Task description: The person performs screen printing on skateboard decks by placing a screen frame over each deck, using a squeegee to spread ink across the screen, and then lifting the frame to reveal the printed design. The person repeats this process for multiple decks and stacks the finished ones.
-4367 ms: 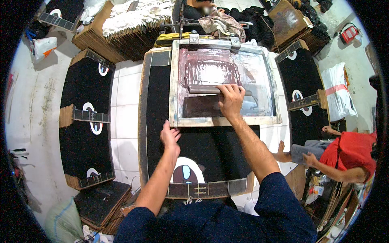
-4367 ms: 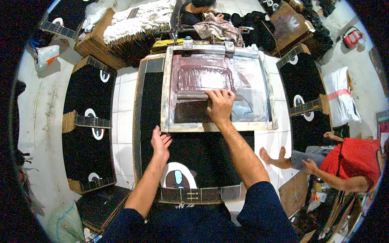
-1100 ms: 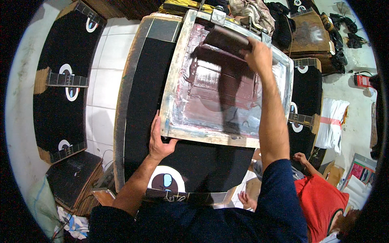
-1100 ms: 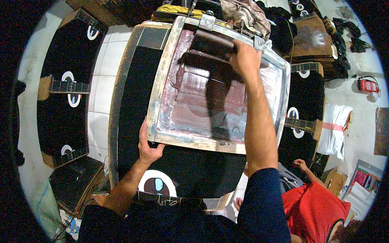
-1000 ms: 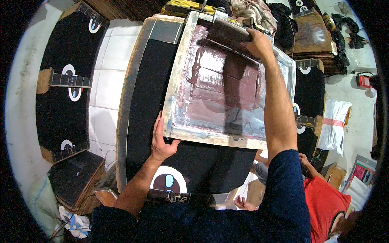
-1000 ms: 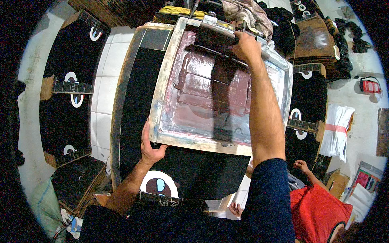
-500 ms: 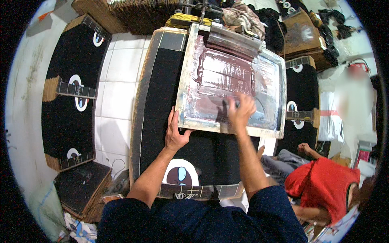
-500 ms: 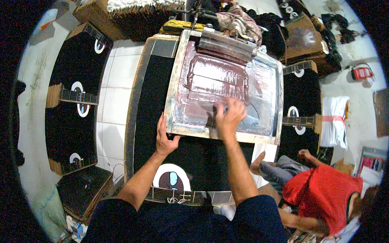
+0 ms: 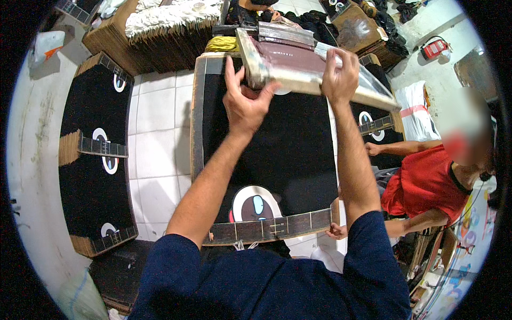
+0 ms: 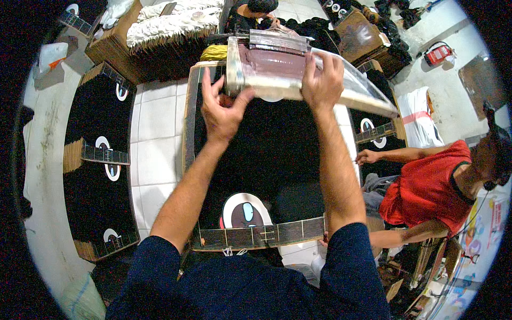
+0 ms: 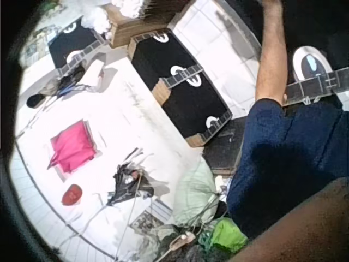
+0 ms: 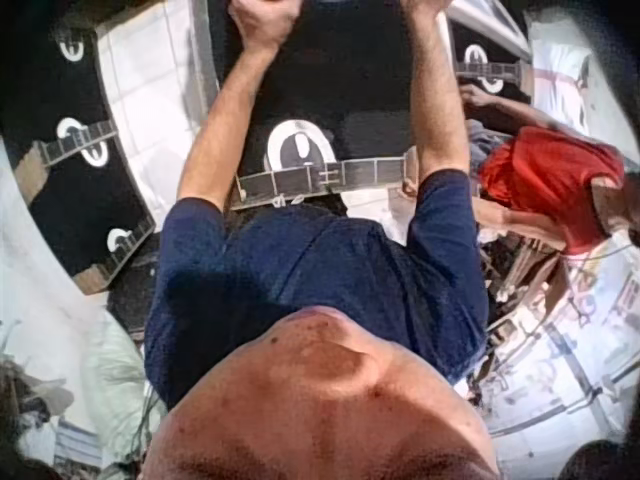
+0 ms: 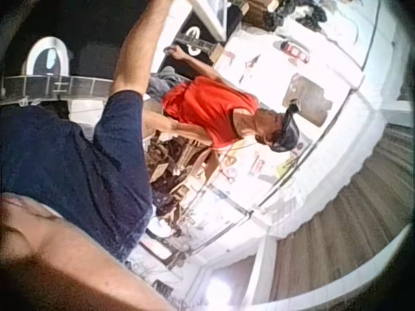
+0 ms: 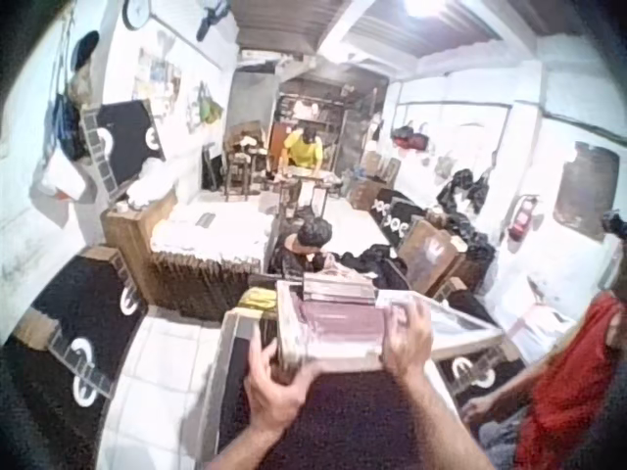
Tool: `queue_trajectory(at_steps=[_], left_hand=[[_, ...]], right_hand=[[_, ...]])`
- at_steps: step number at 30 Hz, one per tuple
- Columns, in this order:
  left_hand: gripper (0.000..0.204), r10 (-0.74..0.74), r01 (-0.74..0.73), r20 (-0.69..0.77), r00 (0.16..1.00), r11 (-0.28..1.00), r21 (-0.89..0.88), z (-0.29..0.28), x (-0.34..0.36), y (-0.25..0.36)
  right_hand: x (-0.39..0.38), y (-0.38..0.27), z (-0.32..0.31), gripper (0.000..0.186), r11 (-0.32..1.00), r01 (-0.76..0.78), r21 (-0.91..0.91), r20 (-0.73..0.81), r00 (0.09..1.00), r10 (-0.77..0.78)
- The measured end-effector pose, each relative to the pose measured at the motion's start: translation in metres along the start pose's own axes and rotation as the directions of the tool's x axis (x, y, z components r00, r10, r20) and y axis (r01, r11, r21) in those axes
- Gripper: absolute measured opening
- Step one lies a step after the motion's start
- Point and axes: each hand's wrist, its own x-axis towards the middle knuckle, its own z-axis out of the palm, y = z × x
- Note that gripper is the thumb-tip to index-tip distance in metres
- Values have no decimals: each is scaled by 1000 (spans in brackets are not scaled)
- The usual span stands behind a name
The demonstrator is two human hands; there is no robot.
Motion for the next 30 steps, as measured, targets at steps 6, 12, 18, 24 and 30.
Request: queue_trajectory(at_steps=[6, 12, 18, 24, 30], left_hand=[[94, -113, 106, -89, 990, 992, -75, -69, 2, -31], [86, -382, 400, -168, 909, 912, 88, -137, -79, -87], [81, -280, 289, -72, 957, 934, 210, -108, -95, -85], [50, -220, 106, 280, 934, 922, 371, -57, -76, -39], [73, -429, 502, 270, 862, 796, -338, 18, -30, -2]], right_hand=[[102, -20, 10, 54, 986, -101, -131, 121, 986, 117], [136, -54, 9, 56, 959, -153, -239, 222, 953, 208], [145, -49, 15, 55, 951, -190, -242, 190, 952, 239], [115, -41, 5, 51, 930, -265, -256, 195, 928, 318], [36, -28, -3, 31, 989, -140, -54, 129, 981, 146]])
